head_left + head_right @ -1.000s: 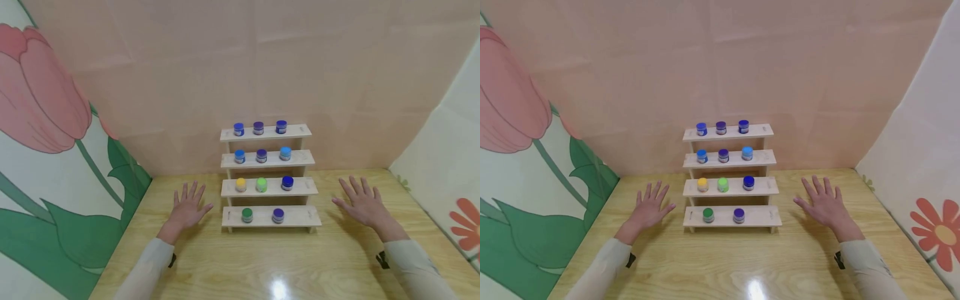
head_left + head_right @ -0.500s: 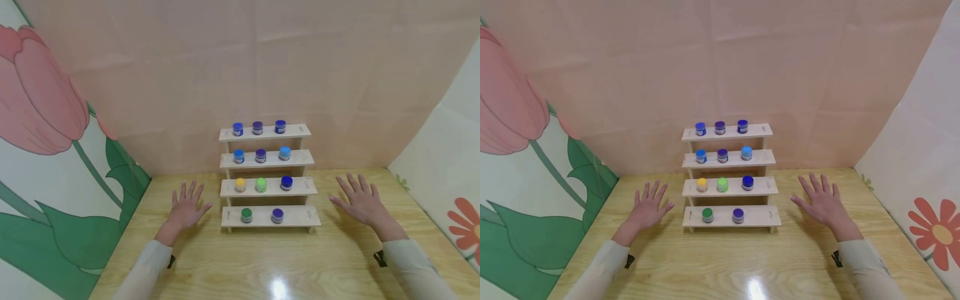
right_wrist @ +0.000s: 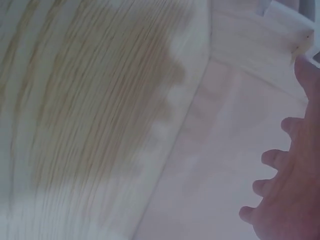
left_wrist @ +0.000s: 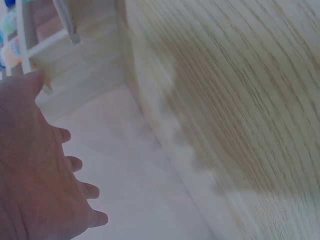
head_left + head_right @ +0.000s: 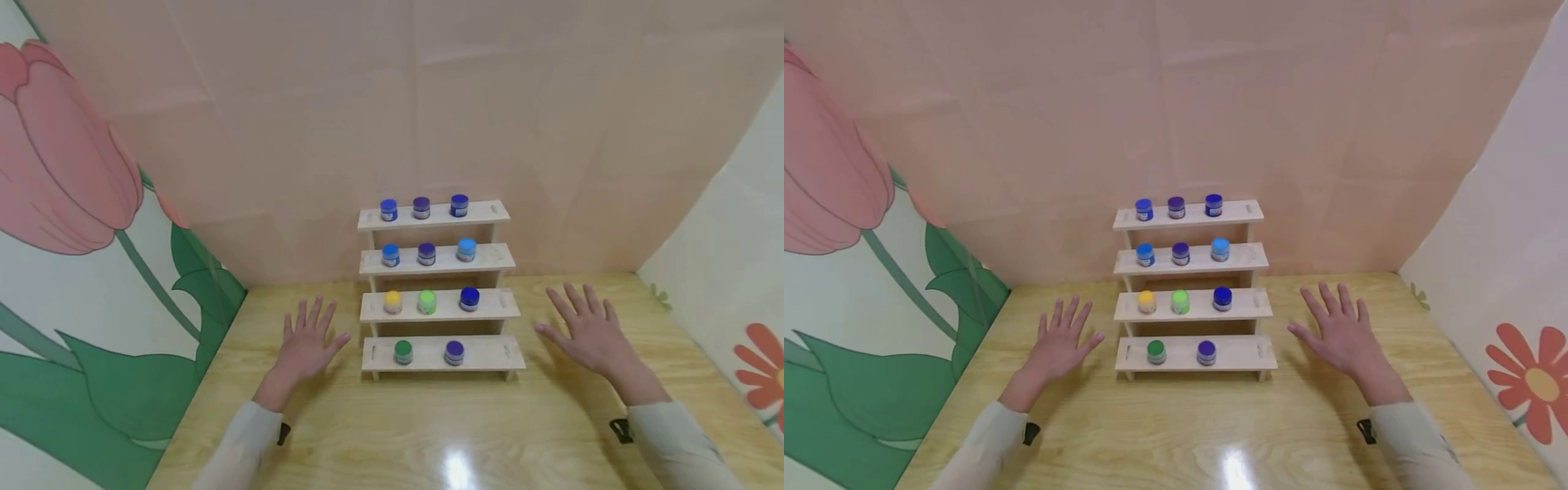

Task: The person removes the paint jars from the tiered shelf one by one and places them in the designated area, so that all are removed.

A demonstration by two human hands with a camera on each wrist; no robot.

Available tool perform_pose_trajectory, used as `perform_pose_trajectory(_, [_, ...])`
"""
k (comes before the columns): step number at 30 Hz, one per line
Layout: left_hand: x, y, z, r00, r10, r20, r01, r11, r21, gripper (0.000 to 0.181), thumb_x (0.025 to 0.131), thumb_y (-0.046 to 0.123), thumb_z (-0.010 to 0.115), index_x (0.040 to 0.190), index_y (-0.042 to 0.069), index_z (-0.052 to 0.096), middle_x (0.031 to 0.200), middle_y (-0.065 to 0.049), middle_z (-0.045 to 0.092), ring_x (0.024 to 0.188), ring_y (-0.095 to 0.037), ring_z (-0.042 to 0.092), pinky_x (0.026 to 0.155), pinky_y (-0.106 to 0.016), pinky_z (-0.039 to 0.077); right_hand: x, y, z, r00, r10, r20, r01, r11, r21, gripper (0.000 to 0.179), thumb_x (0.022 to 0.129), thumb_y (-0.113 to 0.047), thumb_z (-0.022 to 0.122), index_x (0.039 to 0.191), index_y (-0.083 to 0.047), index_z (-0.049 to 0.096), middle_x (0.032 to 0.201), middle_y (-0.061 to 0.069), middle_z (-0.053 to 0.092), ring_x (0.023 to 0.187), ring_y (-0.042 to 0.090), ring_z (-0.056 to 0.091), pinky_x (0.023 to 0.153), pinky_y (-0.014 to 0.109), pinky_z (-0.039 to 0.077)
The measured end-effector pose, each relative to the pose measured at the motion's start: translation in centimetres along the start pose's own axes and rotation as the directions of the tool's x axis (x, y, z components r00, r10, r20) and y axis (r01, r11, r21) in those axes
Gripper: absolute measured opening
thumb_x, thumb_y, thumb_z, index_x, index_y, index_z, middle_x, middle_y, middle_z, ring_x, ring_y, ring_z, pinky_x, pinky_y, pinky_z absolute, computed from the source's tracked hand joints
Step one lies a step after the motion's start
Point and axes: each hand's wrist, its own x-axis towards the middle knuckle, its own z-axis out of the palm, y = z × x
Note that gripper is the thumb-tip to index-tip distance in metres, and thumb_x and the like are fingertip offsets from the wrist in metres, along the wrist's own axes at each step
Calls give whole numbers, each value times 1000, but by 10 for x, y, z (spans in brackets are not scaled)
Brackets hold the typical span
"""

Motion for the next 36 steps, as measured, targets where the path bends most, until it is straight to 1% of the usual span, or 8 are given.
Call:
perform_pose_trajectory(5, [-4,7,0,1000,8,-26,-8,1000,-1,79,101,68,35,163,23,15,170,-11,2,154,-41,-7,120,-71,-1,-2,-9,-5,999,-21,-30,21,1000,4,83,101,-56,51,164,-20,11,164,30,11,151,50,-10,115,77,-4])
perform_pose_trajectory(9, [-8,13,-1,998,22,-52,-24,999,-29,78,101,67,38,163,21,21,169,-14,9,154,-42,-1,121,-70,2,-2,-16,-6,997,-40,-70,40,999,8,82,99,-54,57,162,-16,22,161,31,23,149,54,9,111,78,13])
perform_pose_trajectory(13, [-12,20,-4,996,24,-88,-28,998,-49,79,101,67,39,161,18,28,168,-16,16,153,-43,10,120,-69,11,-2,-22,-5,993,-56,-104,60,998,36,79,97,-51,63,159,-14,31,156,30,33,139,56,30,103,77,30])
perform_pose_trajectory(19, [-16,34,-7,986,38,-160,-53,994,-91,78,98,66,48,155,13,40,161,-19,32,146,-43,29,116,-68,26,-4,-30,-3,995,-18,-98,33,988,149,72,99,-47,62,155,-8,37,148,31,42,130,55,41,96,75,38])
perform_pose_trajectory(22, [-18,40,-5,978,37,-204,-61,992,-110,77,95,64,55,150,11,46,154,-17,41,141,-39,37,112,-65,33,-4,-33,-2,995,-4,-97,26,973,231,67,101,-41,62,151,-3,41,142,32,47,121,51,50,90,69,47])
perform_pose_trajectory(27, [-20,50,-2,966,39,-255,-85,981,-173,70,90,56,68,141,10,55,142,-14,53,133,-35,46,108,-58,40,-2,-36,2,995,25,-100,11,939,344,58,102,-32,63,144,4,47,134,31,55,107,44,62,80,50,58])
perform_pose_trajectory(34, [-24,66,1,973,1,-232,-73,951,-300,60,89,47,75,136,13,59,135,-8,60,127,-30,51,106,-53,45,-3,-44,6,994,108,-32,-82,892,444,49,103,-29,62,139,3,53,131,29,60,105,43,65,78,48,61])
perform_pose_trajectory(36, [-25,69,3,976,0,-219,-78,934,-348,59,89,45,76,136,14,59,134,-7,61,127,-28,52,105,-52,47,-4,-46,8,991,131,0,-114,868,482,48,103,-28,61,138,3,54,129,28,61,101,38,67,74,40,61])
